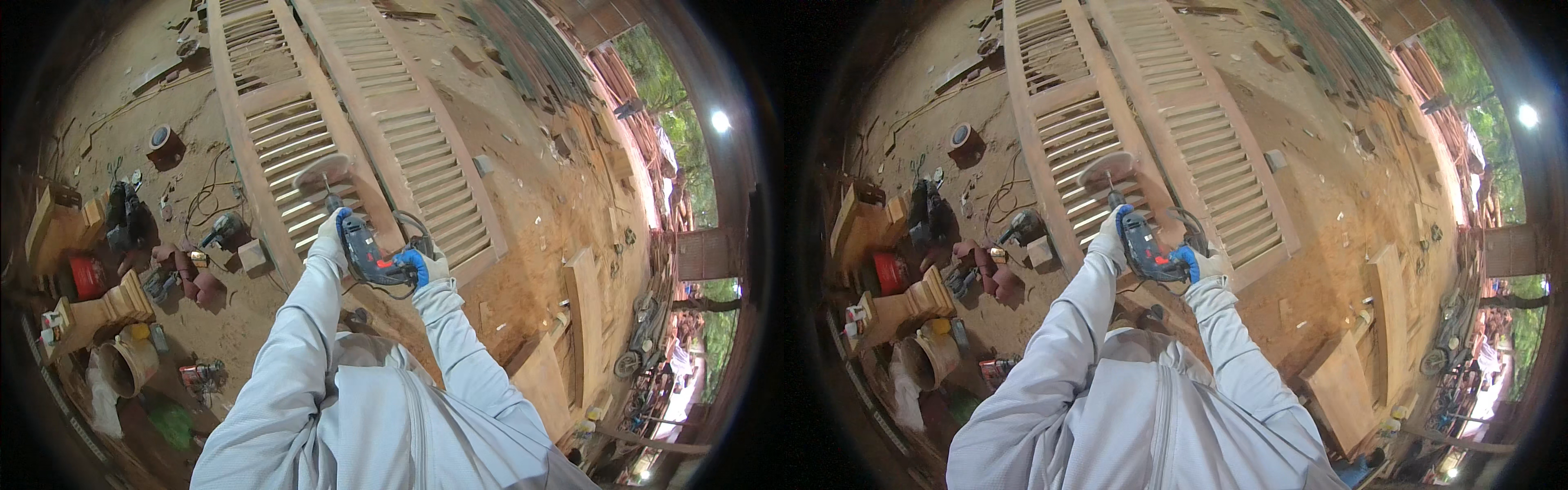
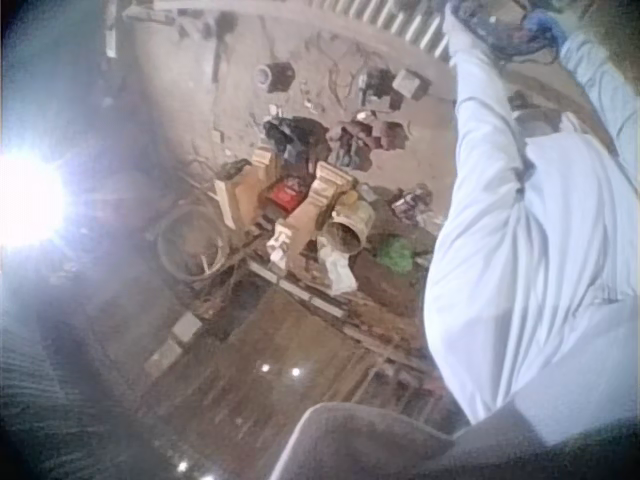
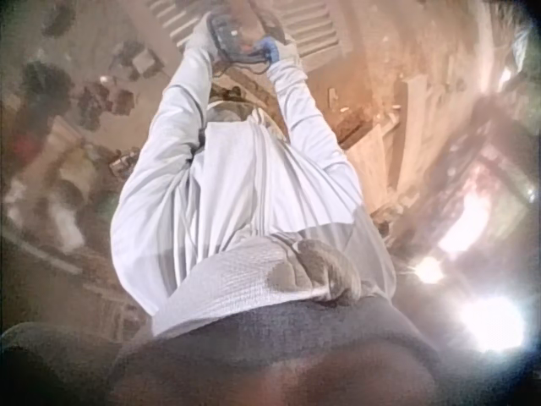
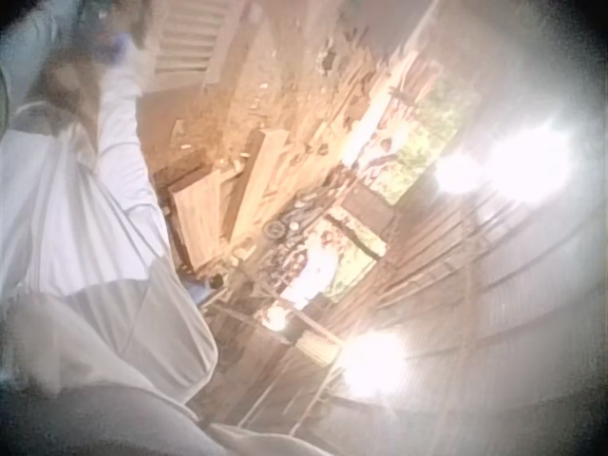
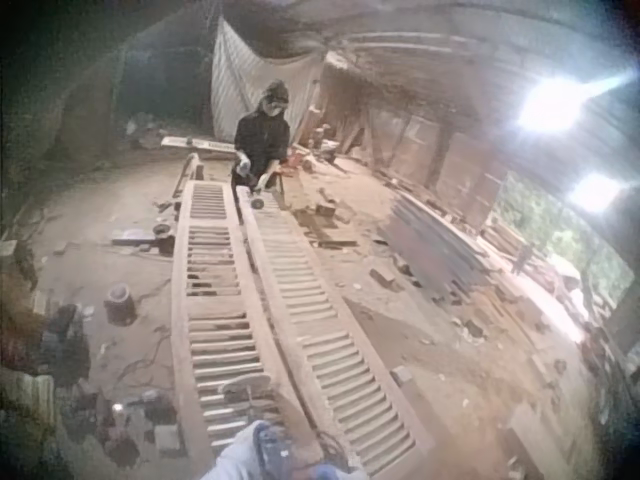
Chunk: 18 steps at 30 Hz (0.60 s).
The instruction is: The person uses an angle grinder with a sanding disc to smooth the surface of wooden slatted panels. They move the tool along the slats and frame, then flip the panel to continue sanding the other side.
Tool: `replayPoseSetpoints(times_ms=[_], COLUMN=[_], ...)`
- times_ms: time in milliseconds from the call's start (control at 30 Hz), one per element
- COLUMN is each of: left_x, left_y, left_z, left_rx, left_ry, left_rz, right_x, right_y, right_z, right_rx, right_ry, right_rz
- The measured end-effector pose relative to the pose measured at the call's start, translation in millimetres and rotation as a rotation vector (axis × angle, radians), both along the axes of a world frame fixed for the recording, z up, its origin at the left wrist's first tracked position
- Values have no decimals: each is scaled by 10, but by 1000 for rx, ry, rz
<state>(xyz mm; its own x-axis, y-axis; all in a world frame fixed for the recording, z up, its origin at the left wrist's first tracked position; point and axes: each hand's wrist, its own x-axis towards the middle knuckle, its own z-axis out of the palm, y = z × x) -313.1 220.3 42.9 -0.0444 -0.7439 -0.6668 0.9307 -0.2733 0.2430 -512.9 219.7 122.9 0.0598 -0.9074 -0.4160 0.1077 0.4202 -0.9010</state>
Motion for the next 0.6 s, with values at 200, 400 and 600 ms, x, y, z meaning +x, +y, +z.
replayPoseSetpoints(times_ms=[200,400,600], left_x=[169,183,306], left_y=[-66,-58,43], left_z=[-446,-401,-399], left_rx=[64,70,115], left_ry=[-38,-69,-24], left_rz=[76,50,48], right_x=[266,280,381], right_y=[-232,-252,-220], right_z=[143,130,115], right_rx=[52,69,89], right_ry=[46,129,48], right_rz=[111,161,132])
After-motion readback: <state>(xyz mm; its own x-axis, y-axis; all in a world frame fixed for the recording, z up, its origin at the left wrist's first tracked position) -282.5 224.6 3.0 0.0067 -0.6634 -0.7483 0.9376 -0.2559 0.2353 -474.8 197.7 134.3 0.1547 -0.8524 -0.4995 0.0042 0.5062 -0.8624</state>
